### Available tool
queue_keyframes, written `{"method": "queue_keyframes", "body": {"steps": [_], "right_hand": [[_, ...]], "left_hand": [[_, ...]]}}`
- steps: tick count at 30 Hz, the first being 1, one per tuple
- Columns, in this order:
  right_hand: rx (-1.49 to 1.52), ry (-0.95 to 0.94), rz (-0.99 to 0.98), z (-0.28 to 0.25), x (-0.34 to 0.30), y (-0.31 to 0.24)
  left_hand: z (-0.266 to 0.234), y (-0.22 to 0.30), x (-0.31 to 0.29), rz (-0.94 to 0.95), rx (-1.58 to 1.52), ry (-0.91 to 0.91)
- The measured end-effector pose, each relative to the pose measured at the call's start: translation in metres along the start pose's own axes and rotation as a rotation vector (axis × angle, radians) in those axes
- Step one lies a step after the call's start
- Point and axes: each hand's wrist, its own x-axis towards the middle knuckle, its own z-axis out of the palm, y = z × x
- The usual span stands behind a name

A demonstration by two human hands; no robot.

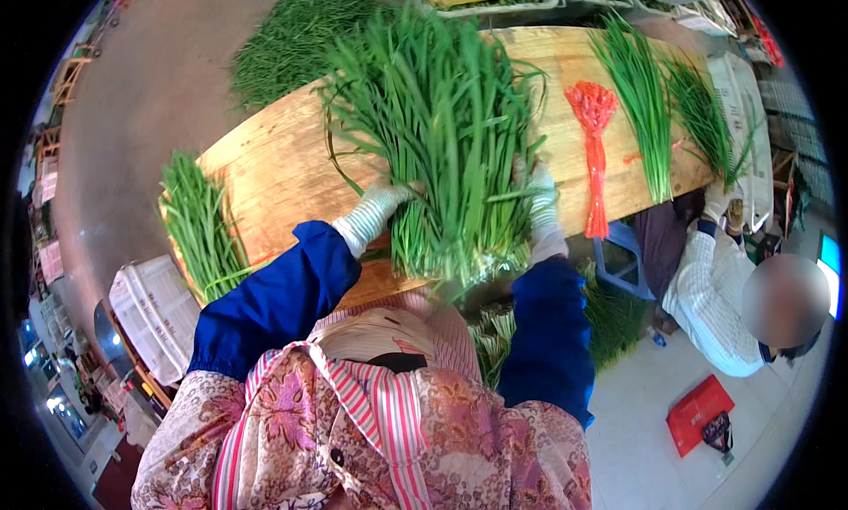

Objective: The person gathers chives from a table into a bunch, shakes them to align the ends, and ties the bunch with a thin red string.

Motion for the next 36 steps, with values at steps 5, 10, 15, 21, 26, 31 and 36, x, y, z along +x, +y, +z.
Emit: {"method": "queue_keyframes", "body": {"steps": [5,10,15,21,26,31,36], "right_hand": [[-0.934,0.171,-0.327,-0.074,-0.01,-0.053],[-0.62,0.482,-0.368,-0.032,-0.107,-0.106],[-0.842,0.321,-0.331,0.045,-0.169,-0.056],[-1.572,0.192,-0.172,0.139,-0.168,-0.037],[-1.68,0.191,-0.491,0.17,-0.167,-0.003],[-1.354,0.293,-0.4,0.133,-0.183,-0.061],[-0.323,0.291,-0.256,0.037,-0.184,-0.055]], "left_hand": [[-0.004,0.066,-0.028,0.047,-0.194,-0.123],[-0.069,0.031,-0.054,0.075,-0.1,0.1],[-0.095,0.025,-0.067,-0.201,-0.172,0.086],[-0.079,0.016,-0.039,0.047,-0.165,-0.224],[-0.061,0.045,-0.056,0.149,-0.261,-0.4],[-0.075,0.028,-0.048,0.047,-0.214,-0.224],[-0.088,0.053,-0.076,0.045,-0.028,0.048]]}}
